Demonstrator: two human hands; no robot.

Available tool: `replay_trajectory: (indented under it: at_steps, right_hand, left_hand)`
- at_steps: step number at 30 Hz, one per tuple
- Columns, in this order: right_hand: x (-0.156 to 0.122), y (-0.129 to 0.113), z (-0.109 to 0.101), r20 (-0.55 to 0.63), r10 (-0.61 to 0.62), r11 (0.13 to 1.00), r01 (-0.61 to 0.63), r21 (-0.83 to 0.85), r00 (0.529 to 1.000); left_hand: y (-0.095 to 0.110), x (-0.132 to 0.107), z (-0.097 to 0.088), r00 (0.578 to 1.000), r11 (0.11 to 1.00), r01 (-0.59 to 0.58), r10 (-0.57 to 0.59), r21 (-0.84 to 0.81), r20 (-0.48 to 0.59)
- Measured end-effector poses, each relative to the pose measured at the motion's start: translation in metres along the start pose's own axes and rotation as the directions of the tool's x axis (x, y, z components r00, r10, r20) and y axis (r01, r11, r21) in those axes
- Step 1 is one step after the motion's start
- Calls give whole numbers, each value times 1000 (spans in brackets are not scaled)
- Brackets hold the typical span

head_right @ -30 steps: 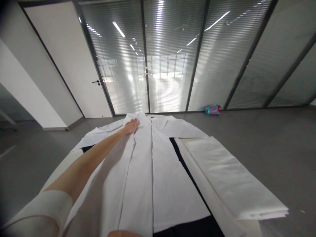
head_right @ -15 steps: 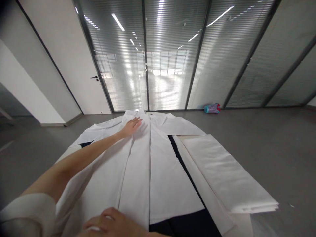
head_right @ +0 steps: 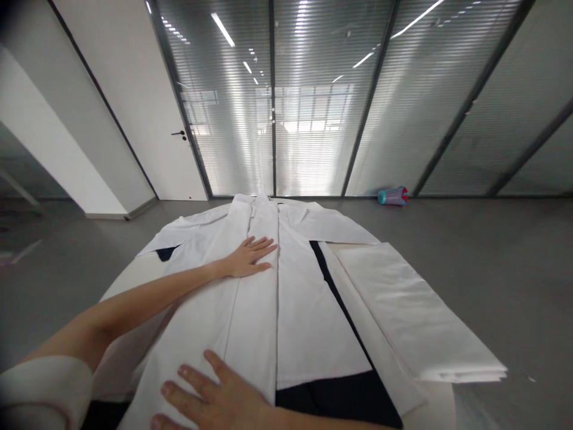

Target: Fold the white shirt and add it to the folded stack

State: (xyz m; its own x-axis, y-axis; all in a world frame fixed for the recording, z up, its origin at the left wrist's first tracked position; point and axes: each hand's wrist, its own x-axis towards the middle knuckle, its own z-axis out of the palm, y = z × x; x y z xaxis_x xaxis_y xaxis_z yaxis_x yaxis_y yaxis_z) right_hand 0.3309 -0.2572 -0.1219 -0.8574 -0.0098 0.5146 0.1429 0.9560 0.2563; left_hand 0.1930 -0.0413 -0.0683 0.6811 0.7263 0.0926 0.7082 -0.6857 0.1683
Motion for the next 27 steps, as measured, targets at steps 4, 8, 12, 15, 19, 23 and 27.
replay_trajectory:
  at_steps: [4, 8, 12, 15, 19, 23, 27]
  right_hand:
    - [2, 1, -9, 24, -7, 999, 6, 42, 1000]
    - [10, 12, -31, -25, -62, 989, 65, 132, 998]
    - [24, 37, -81, -119, 54, 954, -16, 299, 991]
    - [24, 49, -109, -163, 258, 909, -183, 375, 952]
    - [1, 38, -107, 193, 349, 860, -395, 324, 917]
    - [-21, 19, -94, 454, 292, 850, -446, 281, 842]
    - [-26, 13, -94, 461, 282, 858, -436, 271, 841]
  left_hand:
    - [8, -24, -15, 998, 993, -48, 42, -110, -53]
    - [33, -89, -36, 985, 973, -130, 104, -189, -140]
    - [68, -172, -43, 980, 968, -166, 141, -187, -141]
    - [94, -216, -35, 982, 969, -185, 179, -163, -54]
    - [118, -240, -24, 960, 958, -263, 272, -115, 67]
    - [131, -248, -26, 940, 947, -296, 312, -124, 136]
    - [146, -264, -29, 938, 933, -320, 337, -164, 88]
